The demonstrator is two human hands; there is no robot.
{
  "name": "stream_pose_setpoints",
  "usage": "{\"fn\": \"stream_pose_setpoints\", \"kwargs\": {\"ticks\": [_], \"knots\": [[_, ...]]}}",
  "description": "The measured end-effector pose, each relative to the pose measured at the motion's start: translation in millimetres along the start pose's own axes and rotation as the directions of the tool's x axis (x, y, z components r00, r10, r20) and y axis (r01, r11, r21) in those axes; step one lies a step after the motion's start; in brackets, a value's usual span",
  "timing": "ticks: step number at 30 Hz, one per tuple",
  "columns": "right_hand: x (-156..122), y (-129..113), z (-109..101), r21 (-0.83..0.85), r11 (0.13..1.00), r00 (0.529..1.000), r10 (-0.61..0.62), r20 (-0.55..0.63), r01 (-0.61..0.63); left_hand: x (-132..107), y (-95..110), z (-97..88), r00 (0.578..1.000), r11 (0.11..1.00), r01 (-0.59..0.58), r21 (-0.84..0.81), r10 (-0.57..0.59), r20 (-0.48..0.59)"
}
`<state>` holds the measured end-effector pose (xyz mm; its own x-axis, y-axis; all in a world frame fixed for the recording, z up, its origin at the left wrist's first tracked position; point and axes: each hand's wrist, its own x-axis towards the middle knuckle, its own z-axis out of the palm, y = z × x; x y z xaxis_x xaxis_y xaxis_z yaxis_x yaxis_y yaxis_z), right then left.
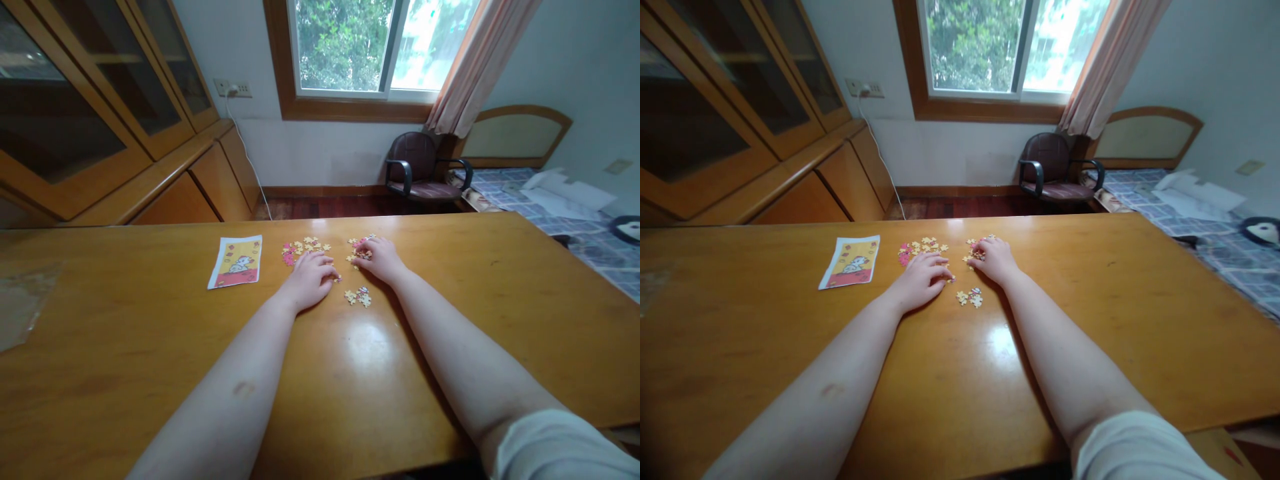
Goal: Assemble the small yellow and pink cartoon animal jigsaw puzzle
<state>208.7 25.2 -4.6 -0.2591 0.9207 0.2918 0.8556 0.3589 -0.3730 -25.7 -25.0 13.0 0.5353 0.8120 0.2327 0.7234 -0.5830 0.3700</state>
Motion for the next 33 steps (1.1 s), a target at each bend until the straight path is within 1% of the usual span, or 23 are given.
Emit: {"fn": "stream_pose_setpoints", "kwargs": {"ticks": [2,3,4,5,7,9,11,13,17,18,20,22,24,26,33], "knots": [[1,1,1,-0.009,0.999,0.999,0.034,-0.034,-0.035,1,0,-1.2,0.997,0.998,0.052,0.024,-0.05,-0.056],[1,1,1,-0.001,0.999,0.998,0.033,-0.047,-0.033,1,0,-2.0,0.994,0.997,0.073,0.029,-0.071,-0.081],[1,0,0,0.016,1.0,0.998,0.022,-0.06,-0.021,0,1,-2.8,0.993,0.997,0.076,0.026,-0.073,-0.094],[1,-1,0,0.038,0.999,0.998,0.003,-0.07,0.0,0,2,-3.4,0.995,0.999,0.052,0.015,-0.051,-0.088],[0,-3,-1,0.078,0.996,0.995,-0.045,-0.087,0.052,-1,5,-4.2,0.998,0.998,-0.055,-0.024,0.054,-0.019],[-1,-6,-2,0.098,0.991,0.992,-0.085,-0.094,0.094,-2,7,-4.1,0.986,0.987,-0.148,-0.059,0.152,0.07],[-1,-9,-2,0.104,0.989,0.991,-0.099,-0.093,0.109,-2,8,-3.3,0.978,0.983,-0.168,-0.07,0.175,0.115],[-1,-9,-1,0.106,0.989,0.991,-0.094,-0.091,0.104,-2,6,-2.1,0.982,0.987,-0.152,-0.058,0.158,0.107],[-1,-9,-1,0.131,0.984,0.99,-0.105,-0.093,0.117,-1,1,-0.2,0.992,0.994,-0.112,-0.014,0.113,0.058],[-2,-10,-2,0.15,0.978,0.988,-0.131,-0.086,0.143,0,0,0.1,0.994,0.995,-0.099,-0.001,0.099,0.049],[-4,-14,-5,0.201,0.952,0.973,-0.23,-0.034,0.232,0,-1,0.3,0.997,0.997,-0.071,0.023,0.07,0.03],[-5,-19,-7,0.251,0.913,0.936,-0.346,0.059,0.322,1,-1,0.3,0.999,0.998,-0.046,0.041,0.045,0.008],[-7,-23,-8,0.272,0.893,0.905,-0.403,0.135,0.358,1,-1,0.4,0.999,0.998,-0.032,0.048,0.033,-0.007],[-7,-24,-7,0.262,0.898,0.902,-0.401,0.159,0.353,1,-2,0.6,1.0,0.999,-0.026,0.042,0.026,-0.01],[-4,-17,1,0.162,0.936,0.938,-0.33,0.102,0.312,1,-2,0.4,1.0,1.0,-0.009,0.001,0.009,0.009]]}}
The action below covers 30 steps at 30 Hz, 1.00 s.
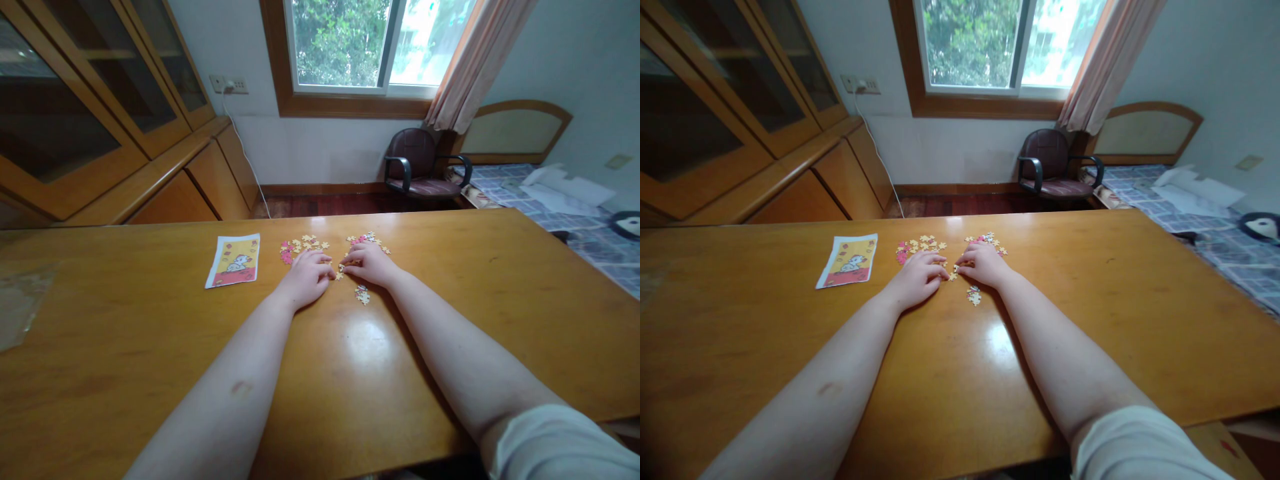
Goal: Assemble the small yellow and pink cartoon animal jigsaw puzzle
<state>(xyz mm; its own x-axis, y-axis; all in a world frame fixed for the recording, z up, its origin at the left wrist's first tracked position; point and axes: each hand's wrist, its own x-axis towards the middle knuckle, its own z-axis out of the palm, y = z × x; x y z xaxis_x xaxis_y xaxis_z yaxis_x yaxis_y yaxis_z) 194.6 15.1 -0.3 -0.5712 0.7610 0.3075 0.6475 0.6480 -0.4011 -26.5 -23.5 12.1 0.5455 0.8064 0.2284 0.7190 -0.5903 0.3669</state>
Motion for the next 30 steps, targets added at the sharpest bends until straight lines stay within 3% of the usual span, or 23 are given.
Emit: {"fn": "stream_pose_setpoints", "kwargs": {"ticks": [6,12,16,22,25,28,30], "knots": [[-1,-1,-1,-0.033,0.999,0.996,0.041,-0.085,-0.044,0,0,-0.6,1.0,1.0,-0.019,-0.005,0.019,-0.005],[-1,-6,-4,-0.007,1.0,1.0,-0.007,0.026,0.008,-1,-1,0.9,0.999,0.998,-0.05,-0.024,0.05,0.001],[-1,-8,-4,0.007,1.0,0.999,-0.009,0.037,0.008,0,-1,1.9,0.995,0.993,-0.098,-0.061,0.1,0.028],[-2,-9,-4,0.0,1.0,1.0,-0.008,0.03,0.008,0,-1,2.5,1.0,0.999,0.02,0.032,-0.019,-0.024],[-1,-1,-3,-0.046,0.994,0.995,0.093,-0.038,-0.094,0,0,1.7,0.998,0.997,0.052,0.048,-0.05,-0.046],[-1,11,-3,-0.075,0.962,0.953,0.247,-0.176,-0.263,0,0,0.9,0.995,0.996,0.072,0.047,-0.069,-0.069],[-1,15,-6,-0.053,0.953,0.939,0.281,-0.201,-0.297,0,0,0.8,0.995,0.997,0.073,0.039,-0.069,-0.075]]}}
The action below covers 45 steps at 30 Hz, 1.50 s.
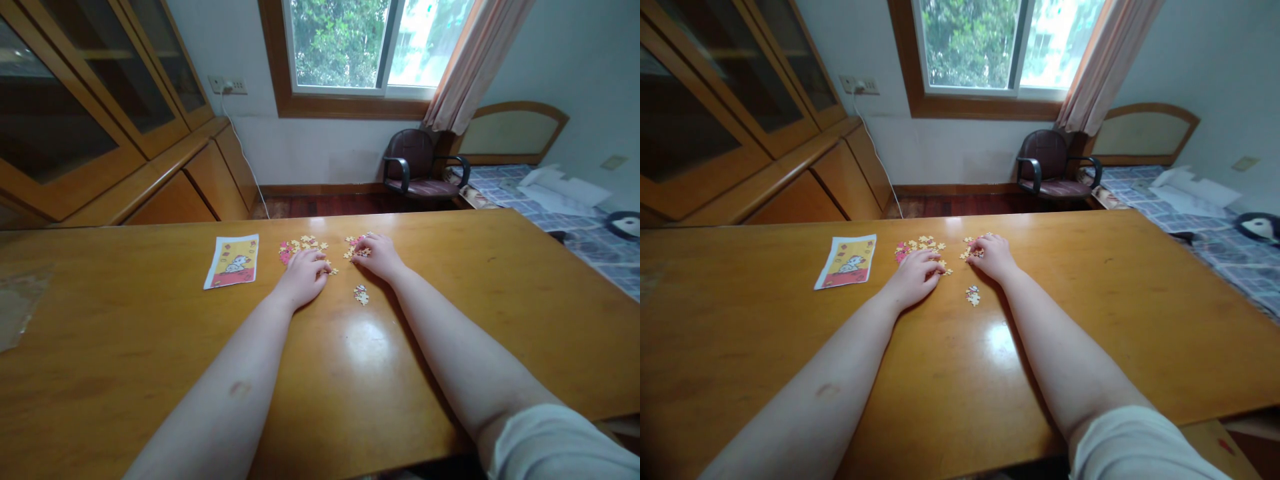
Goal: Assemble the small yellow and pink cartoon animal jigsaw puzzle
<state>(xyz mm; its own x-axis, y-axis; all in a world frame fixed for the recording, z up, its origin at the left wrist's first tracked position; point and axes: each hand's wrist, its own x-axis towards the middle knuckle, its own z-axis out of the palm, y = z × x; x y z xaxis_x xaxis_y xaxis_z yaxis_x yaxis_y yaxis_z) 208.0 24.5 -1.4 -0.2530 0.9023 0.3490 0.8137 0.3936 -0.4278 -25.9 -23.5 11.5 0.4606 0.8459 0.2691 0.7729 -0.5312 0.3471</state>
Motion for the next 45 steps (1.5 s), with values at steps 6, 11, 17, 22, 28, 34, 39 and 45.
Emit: {"fn": "stream_pose_setpoints", "kwargs": {"ticks": [6,11,17,22,28,34,39,45], "knots": [[-3,-8,-19,0.298,0.954,0.915,-0.099,0.392,-0.024,1,-4,3.4,0.999,0.999,-0.029,-0.034,0.028,-0.027],[-6,-12,-24,0.284,0.958,0.838,-0.128,0.531,-0.034,1,-6,4.7,0.999,0.999,-0.038,-0.027,0.037,-0.037],[-2,-3,-13,0.212,0.976,0.936,-0.122,0.33,0.052,1,1,0.1,0.998,0.997,-0.053,-0.05,0.054,0.023],[0,-6,-19,0.188,0.979,0.985,-0.106,0.138,0.079,-4,9,-0.1,0.98,0.987,-0.13,-0.091,0.142,0.141],[-11,-28,-62,0.15,0.977,0.862,0.055,0.504,-0.15,-3,6,0.3,0.991,0.994,-0.086,-0.066,0.092,0.098],[-51,-33,-64,0.091,0.996,0.85,-0.031,0.526,-0.02,0,7,2.0,0.993,0.993,-0.08,-0.083,0.086,0.081],[-67,-25,-42,0.122,0.984,0.931,-0.166,0.326,0.132,-4,17,2.8,0.971,0.986,-0.115,-0.12,0.137,0.197],[-67,-23,-30,0.089,0.98,0.947,-0.195,0.256,0.177,-6,24,2.6,0.949,0.986,-0.129,-0.107,0.154,0.275]]}}
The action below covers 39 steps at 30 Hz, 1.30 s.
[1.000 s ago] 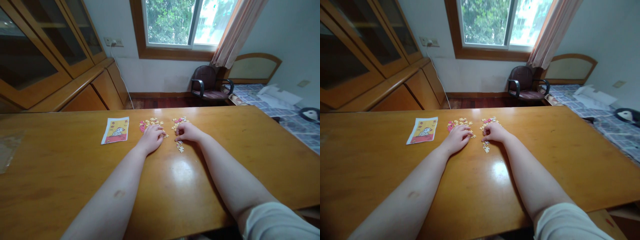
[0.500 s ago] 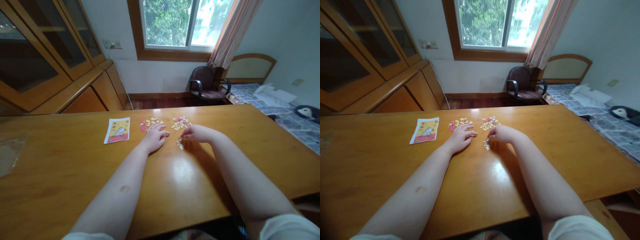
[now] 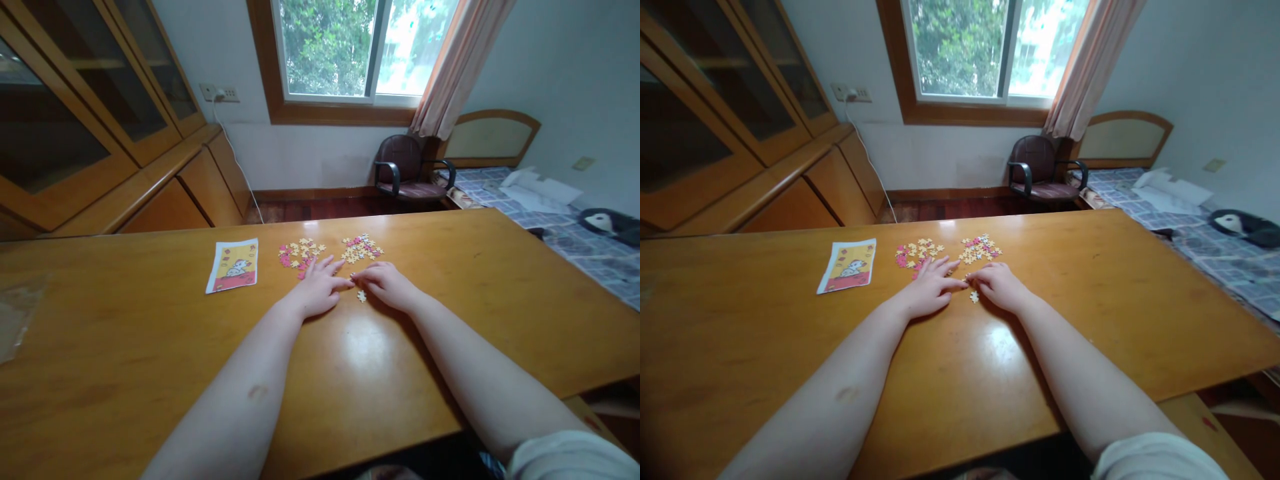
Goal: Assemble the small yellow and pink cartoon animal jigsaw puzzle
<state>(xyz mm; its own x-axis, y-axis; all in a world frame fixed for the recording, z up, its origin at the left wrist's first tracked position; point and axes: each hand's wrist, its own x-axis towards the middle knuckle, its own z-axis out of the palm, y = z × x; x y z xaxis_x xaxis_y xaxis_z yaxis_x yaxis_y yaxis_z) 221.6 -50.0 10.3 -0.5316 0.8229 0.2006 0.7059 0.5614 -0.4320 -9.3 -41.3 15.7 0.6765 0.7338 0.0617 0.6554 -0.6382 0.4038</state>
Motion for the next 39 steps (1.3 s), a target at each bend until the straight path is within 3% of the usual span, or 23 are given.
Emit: {"fn": "stream_pose_setpoints", "kwargs": {"ticks": [6,11,14,19,22,25,28,34,39], "knots": [[0,1,-4,-0.089,0.992,0.991,0.076,-0.114,-0.087,1,-7,-6.6,0.993,1.0,0.006,0.011,-0.005,-0.12],[-4,-6,-12,0.007,0.997,0.994,-0.077,0.073,0.076,2,-16,-6.3,0.977,0.999,0.037,-0.003,-0.037,-0.211],[-5,-8,-10,0.086,0.994,0.99,-0.079,0.114,0.07,2,-18,-5.0,0.972,0.999,0.034,-0.023,-0.039,-0.233],[-3,-5,-6,0.262,0.962,0.996,0.055,0.065,-0.07,4,-19,-4.7,0.966,0.998,0.038,-0.04,-0.047,-0.253],[-2,-2,-6,0.245,0.955,0.983,0.18,-0.024,-0.169,4,-20,-4.9,0.961,0.999,0.034,-0.04,-0.043,-0.272],[-2,3,-5,0.224,0.954,0.965,0.229,-0.129,-0.197,4,-22,-4.9,0.955,0.999,0.029,-0.039,-0.039,-0.293],[-1,7,-3,0.183,0.97,0.971,0.189,-0.147,-0.161,4,-23,-4.8,0.95,0.998,0.029,-0.05,-0.043,-0.308],[-5,10,-8,0.145,0.989,1.0,0.025,0.014,-0.027,5,-24,-5.3,0.948,0.998,0.04,-0.053,-0.055,-0.314],[-11,6,-20,0.085,0.993,0.991,0.094,-0.099,-0.086,5,-25,-5.1,0.944,0.998,0.044,-0.055,-0.059,-0.325]]}}
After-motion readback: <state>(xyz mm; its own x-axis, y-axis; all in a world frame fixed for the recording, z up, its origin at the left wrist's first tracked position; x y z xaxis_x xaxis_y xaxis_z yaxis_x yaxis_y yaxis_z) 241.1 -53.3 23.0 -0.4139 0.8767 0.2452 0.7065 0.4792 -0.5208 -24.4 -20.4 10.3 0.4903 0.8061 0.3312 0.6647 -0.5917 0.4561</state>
